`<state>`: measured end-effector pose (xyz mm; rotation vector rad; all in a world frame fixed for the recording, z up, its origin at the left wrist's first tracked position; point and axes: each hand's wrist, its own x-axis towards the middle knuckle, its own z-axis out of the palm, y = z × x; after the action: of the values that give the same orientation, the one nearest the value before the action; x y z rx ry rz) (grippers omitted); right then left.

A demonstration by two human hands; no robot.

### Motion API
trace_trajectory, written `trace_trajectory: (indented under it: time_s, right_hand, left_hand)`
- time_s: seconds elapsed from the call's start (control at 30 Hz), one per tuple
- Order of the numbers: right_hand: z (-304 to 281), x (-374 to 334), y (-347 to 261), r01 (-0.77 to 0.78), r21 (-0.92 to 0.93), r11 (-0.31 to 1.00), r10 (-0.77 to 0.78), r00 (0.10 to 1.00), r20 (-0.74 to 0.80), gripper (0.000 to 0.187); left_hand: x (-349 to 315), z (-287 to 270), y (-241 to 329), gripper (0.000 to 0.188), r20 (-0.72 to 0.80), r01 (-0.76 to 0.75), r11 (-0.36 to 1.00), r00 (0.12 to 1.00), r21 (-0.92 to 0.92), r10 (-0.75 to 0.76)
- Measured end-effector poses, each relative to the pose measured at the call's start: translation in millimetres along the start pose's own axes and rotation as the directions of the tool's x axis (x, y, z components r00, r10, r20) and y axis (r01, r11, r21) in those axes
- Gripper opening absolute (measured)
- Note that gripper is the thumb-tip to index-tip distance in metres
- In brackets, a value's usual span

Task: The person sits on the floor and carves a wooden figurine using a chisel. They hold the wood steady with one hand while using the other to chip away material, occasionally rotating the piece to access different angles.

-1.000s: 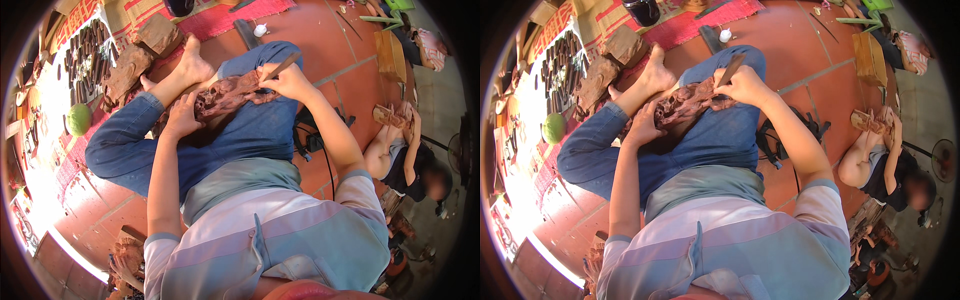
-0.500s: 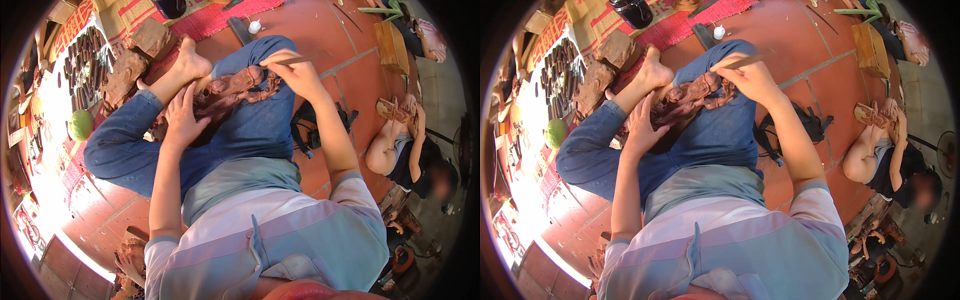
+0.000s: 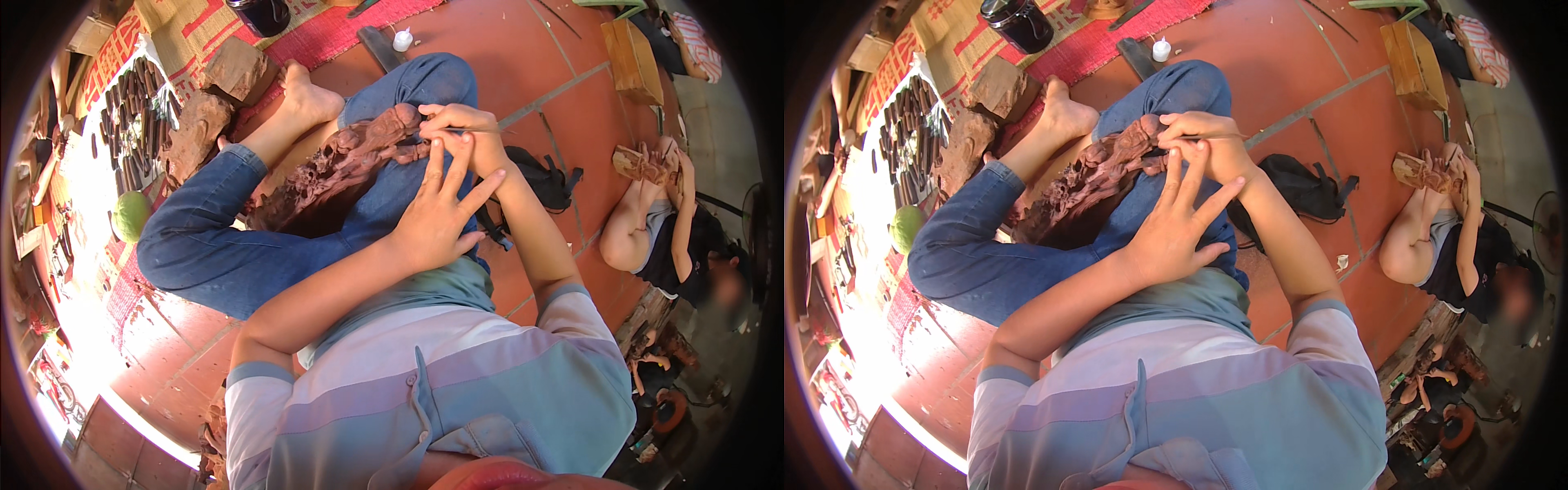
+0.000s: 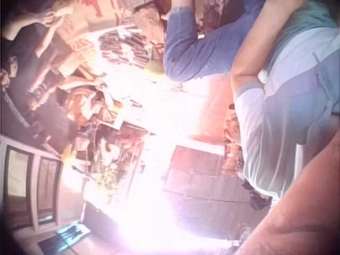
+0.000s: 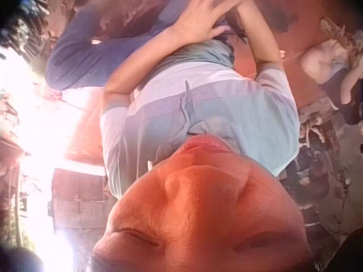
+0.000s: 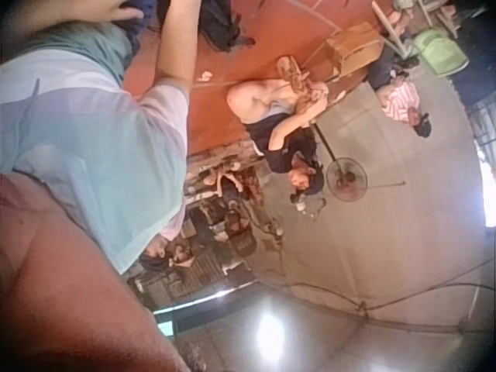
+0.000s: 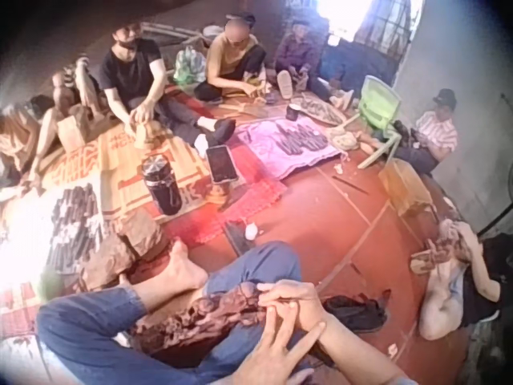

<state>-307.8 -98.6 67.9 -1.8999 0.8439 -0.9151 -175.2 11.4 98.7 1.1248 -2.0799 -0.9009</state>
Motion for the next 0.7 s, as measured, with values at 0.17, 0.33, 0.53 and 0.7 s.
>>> trace_trajectory:
  time_s: [0.17, 0.33, 0.53, 0.7]
  right_hand:
    - [-9.2, 7.6, -9.4, 0.045, -0.029, 0.999, -0.044, 0.998, 0.033, 0.008]
    - [2.8, -0.6, -0.4, 0.084, -0.157, 0.984, -0.066, 0.991, 0.115, 0.006]
    - [-1.7, -5.9, -0.3, 0.059, 0.008, 0.998, -0.058, 0.994, -0.089, 0.008]
    - [-2.7, 0.0, 0.7, 0.052, -0.066, 0.996, -0.045, 0.993, 0.110, 0.006]
  left_hand:
    - [2.9, -10.1, 5.8, 0.093, 0.064, 0.003, 0.999, 0.998, -0.032, -0.001]
    - [-8.1, -5.4, 6.0, 0.091, 0.083, 0.068, 0.993, 0.995, -0.098, -0.059]
    - [-1.6, -12.4, 1.0, 0.091, 0.134, 0.016, 0.984, 0.991, -0.176, 0.008]
    - [-5.4, -7.2, 2.2, 0.089, 0.015, -0.015, 0.994, 1.000, -0.107, 0.017]
